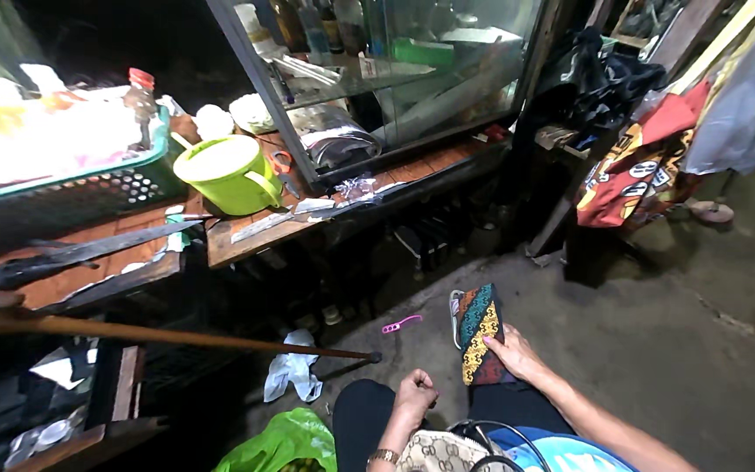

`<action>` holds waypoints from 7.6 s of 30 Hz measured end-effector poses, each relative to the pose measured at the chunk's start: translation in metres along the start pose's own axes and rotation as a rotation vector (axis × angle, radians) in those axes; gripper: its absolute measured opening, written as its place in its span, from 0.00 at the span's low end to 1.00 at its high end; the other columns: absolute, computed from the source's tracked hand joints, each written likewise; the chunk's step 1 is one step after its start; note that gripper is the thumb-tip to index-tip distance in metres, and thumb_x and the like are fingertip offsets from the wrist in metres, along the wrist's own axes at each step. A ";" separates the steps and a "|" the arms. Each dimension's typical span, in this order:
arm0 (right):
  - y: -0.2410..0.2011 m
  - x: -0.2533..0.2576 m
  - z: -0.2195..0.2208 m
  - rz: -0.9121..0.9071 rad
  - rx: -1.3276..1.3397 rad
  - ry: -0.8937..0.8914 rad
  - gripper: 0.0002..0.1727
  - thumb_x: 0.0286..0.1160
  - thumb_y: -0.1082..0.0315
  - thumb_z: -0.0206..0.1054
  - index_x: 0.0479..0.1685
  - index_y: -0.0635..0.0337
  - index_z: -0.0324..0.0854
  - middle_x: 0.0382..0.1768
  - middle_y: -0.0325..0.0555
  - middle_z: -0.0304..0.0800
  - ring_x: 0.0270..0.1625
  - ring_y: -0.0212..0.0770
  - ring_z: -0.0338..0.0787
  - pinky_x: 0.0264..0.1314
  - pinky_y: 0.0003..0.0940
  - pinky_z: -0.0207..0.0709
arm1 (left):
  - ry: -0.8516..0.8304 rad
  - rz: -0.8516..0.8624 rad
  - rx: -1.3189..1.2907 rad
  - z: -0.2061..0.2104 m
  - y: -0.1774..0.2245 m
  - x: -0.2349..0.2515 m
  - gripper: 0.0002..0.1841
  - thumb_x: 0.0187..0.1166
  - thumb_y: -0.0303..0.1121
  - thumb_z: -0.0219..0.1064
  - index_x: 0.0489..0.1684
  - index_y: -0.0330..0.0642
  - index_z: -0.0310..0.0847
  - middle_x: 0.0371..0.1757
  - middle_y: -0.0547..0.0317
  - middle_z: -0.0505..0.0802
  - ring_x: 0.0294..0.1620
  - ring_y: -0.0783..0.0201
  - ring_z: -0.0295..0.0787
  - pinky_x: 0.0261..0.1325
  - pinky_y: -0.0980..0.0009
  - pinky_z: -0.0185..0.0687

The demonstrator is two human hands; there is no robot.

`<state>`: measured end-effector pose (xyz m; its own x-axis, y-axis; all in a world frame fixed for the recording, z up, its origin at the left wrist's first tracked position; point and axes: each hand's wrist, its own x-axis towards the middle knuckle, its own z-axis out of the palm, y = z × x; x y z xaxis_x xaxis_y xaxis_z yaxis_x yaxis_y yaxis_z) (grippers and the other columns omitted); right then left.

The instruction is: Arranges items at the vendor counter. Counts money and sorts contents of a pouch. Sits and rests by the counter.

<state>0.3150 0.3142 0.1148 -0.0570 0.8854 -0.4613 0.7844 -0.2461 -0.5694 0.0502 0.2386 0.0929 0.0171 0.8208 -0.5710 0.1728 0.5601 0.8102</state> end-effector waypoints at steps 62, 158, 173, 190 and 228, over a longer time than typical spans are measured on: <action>-0.003 -0.001 -0.001 0.015 0.009 -0.006 0.44 0.82 0.35 0.56 0.84 0.64 0.68 0.87 0.60 0.65 0.89 0.58 0.64 0.89 0.58 0.57 | -0.054 0.043 -0.020 -0.001 -0.004 0.002 0.13 0.61 0.19 0.78 0.29 0.39 0.76 0.25 0.62 0.80 0.25 0.68 0.77 0.32 0.70 0.76; -0.001 0.021 -0.002 0.062 0.029 -0.007 0.36 0.86 0.39 0.56 0.72 0.65 0.78 0.64 0.64 0.87 0.72 0.58 0.84 0.79 0.60 0.71 | 0.105 -0.006 -0.975 -0.016 0.003 0.005 0.16 0.93 0.26 0.46 0.70 0.31 0.73 0.61 0.41 0.92 0.61 0.52 0.93 0.66 0.59 0.87; 0.000 0.021 -0.003 0.046 0.043 -0.011 0.35 0.87 0.39 0.56 0.73 0.63 0.78 0.62 0.62 0.89 0.70 0.57 0.86 0.78 0.60 0.72 | 0.052 -0.005 -1.029 -0.019 0.003 0.007 0.25 0.97 0.42 0.38 0.77 0.35 0.71 0.72 0.42 0.86 0.68 0.49 0.87 0.70 0.55 0.82; 0.000 0.021 -0.002 0.071 0.036 -0.008 0.37 0.86 0.38 0.56 0.72 0.64 0.78 0.61 0.63 0.89 0.69 0.57 0.86 0.77 0.60 0.73 | -0.040 0.033 -1.052 -0.022 0.004 0.004 0.56 0.75 0.75 0.10 0.91 0.39 0.51 0.86 0.41 0.72 0.79 0.46 0.78 0.76 0.50 0.77; -0.003 0.020 -0.003 0.062 0.050 -0.005 0.33 0.88 0.41 0.55 0.71 0.63 0.78 0.59 0.63 0.90 0.67 0.57 0.87 0.75 0.60 0.73 | -0.142 0.082 -1.057 -0.023 0.003 0.002 0.61 0.68 0.81 0.12 0.91 0.43 0.54 0.85 0.43 0.74 0.82 0.45 0.75 0.78 0.43 0.74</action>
<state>0.3133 0.3337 0.1092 -0.0129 0.8660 -0.4999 0.7548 -0.3194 -0.5729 0.0283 0.2448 0.0974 0.1165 0.8778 -0.4647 -0.7737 0.3736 0.5117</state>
